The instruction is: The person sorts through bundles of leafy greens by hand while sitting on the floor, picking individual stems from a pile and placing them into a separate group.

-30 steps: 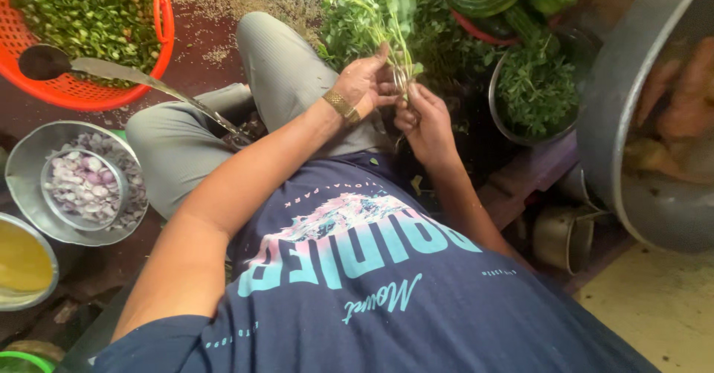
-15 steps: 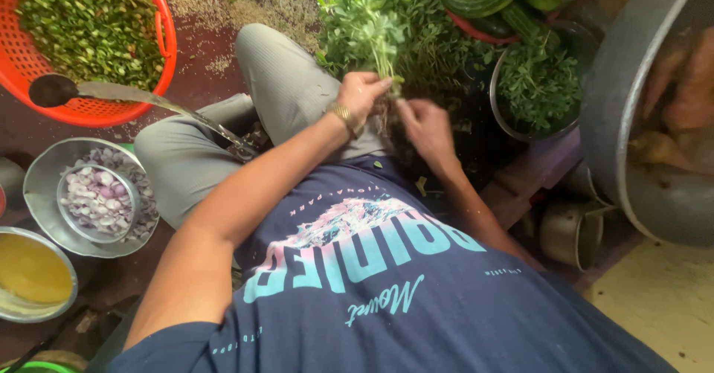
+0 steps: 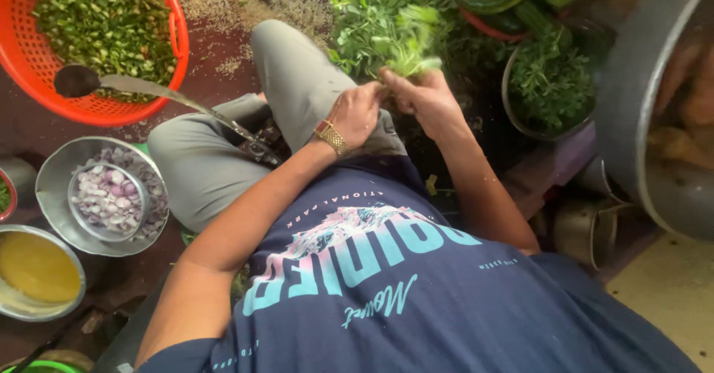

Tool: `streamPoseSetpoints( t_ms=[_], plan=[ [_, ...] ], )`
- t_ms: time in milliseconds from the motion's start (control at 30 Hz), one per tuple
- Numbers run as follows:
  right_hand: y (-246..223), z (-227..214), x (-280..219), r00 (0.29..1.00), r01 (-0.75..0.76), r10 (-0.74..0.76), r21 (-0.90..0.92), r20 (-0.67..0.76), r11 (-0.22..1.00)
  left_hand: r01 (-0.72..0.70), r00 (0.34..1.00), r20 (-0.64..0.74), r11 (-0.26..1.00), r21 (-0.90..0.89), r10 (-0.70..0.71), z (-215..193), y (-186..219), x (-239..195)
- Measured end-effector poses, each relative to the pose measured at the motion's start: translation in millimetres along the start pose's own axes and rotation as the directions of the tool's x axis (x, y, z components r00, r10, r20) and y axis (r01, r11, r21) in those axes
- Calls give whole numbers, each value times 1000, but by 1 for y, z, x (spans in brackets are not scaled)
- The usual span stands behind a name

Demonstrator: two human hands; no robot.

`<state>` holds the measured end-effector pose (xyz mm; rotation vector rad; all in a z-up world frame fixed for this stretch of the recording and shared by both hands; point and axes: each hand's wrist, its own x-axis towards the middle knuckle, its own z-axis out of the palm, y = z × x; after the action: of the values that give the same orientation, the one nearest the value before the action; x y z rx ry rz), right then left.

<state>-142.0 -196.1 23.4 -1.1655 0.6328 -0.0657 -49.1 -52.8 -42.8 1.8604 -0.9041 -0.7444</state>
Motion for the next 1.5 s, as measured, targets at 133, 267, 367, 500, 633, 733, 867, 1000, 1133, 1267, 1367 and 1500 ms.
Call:
streamPoseSetpoints(
  t_ms=[133,267,367,500,633,733,867,1000,1133,1267,1367,1500],
  plan=[
    [7,-8,13,999,17,-15,-50,46,999,-119,992,-27,993,10,119,-30,13,-27],
    [6,-45,51,941,40,59,283,-333,958,-170,983,-72,985,24,172,-32,10,-53],
    [-46,-96,57,840,469,-435,30,-324,883,-230,960,-199,962,-148,199,-45,-9,-88],
    [-71,-80,24,845,497,-515,-142,-142,856,176,921,-1,418,-891,-389,-68,-40,-81],
    [-60,-64,-2,688,623,-663,-227,-296,749,50,937,72,-73,-996,-341,-68,-50,-73],
    [-39,-71,-25,379,505,-901,-768,-212,394,-8,977,28,-169,-986,-209,-67,-59,-69],
    [-27,-77,-47,377,-62,-893,-968,-247,242,-81,968,-39,-162,-983,-248,-71,-68,-50],
    [-7,2,-54,819,351,-547,-905,173,240,-124,961,-91,-112,-986,-262,-61,-50,-39],
    [0,57,-37,903,429,-171,-794,395,431,-181,968,-175,-18,-983,-179,-62,-29,-38],
    [-22,27,-27,943,217,79,-780,322,586,-295,939,-279,-55,-954,-200,-94,-33,-47],
    [-20,21,-27,946,101,163,-733,280,672,-270,938,-240,-96,-958,-249,-94,-35,-51],
    [-14,40,-34,933,333,-108,-711,343,619,-225,965,-191,-201,-953,-178,-85,-30,-49]
  ],
)
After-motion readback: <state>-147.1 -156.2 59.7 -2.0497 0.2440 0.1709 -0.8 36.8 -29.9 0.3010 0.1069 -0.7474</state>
